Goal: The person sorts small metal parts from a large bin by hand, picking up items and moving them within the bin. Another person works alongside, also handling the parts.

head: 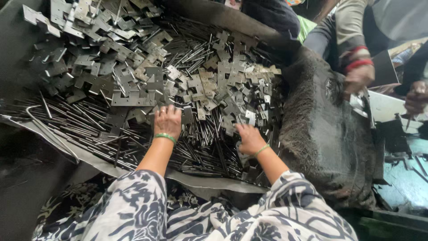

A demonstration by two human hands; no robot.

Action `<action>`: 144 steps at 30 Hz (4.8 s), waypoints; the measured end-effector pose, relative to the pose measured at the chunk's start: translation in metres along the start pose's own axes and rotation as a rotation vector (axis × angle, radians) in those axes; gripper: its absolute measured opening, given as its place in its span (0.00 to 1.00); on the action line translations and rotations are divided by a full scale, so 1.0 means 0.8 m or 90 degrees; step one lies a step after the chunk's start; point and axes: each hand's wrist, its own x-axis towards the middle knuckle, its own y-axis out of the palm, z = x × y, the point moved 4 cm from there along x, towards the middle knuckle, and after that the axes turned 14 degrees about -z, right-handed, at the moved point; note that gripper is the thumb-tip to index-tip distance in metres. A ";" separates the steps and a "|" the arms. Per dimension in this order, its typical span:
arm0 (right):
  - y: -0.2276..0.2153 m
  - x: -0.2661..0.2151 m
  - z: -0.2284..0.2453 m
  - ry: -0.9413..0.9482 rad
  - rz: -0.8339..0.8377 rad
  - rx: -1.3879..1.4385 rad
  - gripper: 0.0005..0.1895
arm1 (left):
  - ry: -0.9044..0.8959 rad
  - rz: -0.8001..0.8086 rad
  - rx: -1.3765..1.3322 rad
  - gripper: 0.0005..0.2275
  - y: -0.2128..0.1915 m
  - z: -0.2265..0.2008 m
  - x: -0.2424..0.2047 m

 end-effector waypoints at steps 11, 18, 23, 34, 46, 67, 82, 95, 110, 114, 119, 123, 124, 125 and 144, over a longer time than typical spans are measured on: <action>-0.028 -0.017 -0.008 -0.009 -0.209 0.234 0.28 | -0.224 -0.155 -0.310 0.08 -0.027 0.019 0.048; -0.091 -0.066 -0.033 0.494 -0.335 0.889 0.18 | -0.885 -0.128 -1.135 0.05 -0.049 0.041 0.010; -0.063 -0.059 0.011 0.677 -0.184 1.214 0.30 | -1.082 0.058 -1.168 0.09 -0.085 0.019 -0.077; -0.080 -0.079 0.242 -0.179 -0.060 0.443 0.40 | -0.986 0.238 -1.426 0.18 -0.095 -0.112 -0.132; -0.209 -0.128 -0.129 0.182 -0.482 -0.152 0.14 | -0.420 -0.232 -0.640 0.31 -0.195 0.087 -0.079; -0.181 -0.098 0.081 0.032 -0.192 0.222 0.28 | -0.970 -0.371 -1.093 0.07 -0.185 0.286 -0.201; -0.035 0.026 0.417 0.238 0.092 1.135 0.40 | -0.416 -0.017 -0.710 0.16 -0.293 0.123 -0.154; 0.020 0.220 0.313 0.331 0.017 0.866 0.12 | -0.230 -0.146 -0.379 0.22 -0.181 0.201 -0.086; 0.141 0.425 0.403 -0.067 0.089 -0.081 0.18 | -0.276 -0.170 -0.231 0.38 -0.177 0.220 -0.089; 0.098 0.338 0.388 0.066 0.052 -0.045 0.26 | -0.295 -0.137 -0.248 0.43 -0.178 0.220 -0.084; 0.029 0.194 0.336 0.089 0.146 -0.057 0.27 | -0.252 -0.077 -0.202 0.48 -0.183 0.214 -0.086; -0.001 0.074 0.329 0.030 0.178 -0.055 0.51 | -0.142 0.001 -0.159 0.52 -0.192 0.189 -0.088; -0.010 0.047 0.328 0.033 0.174 -0.029 0.52 | -0.114 -0.006 -0.179 0.53 -0.196 0.181 -0.087; -0.019 0.019 0.328 0.033 0.174 -0.002 0.53 | -0.090 -0.010 -0.199 0.55 -0.199 0.174 -0.089; 0.006 0.259 0.374 -0.037 0.006 -0.008 0.18 | -0.158 0.009 -0.224 0.51 -0.161 0.168 -0.102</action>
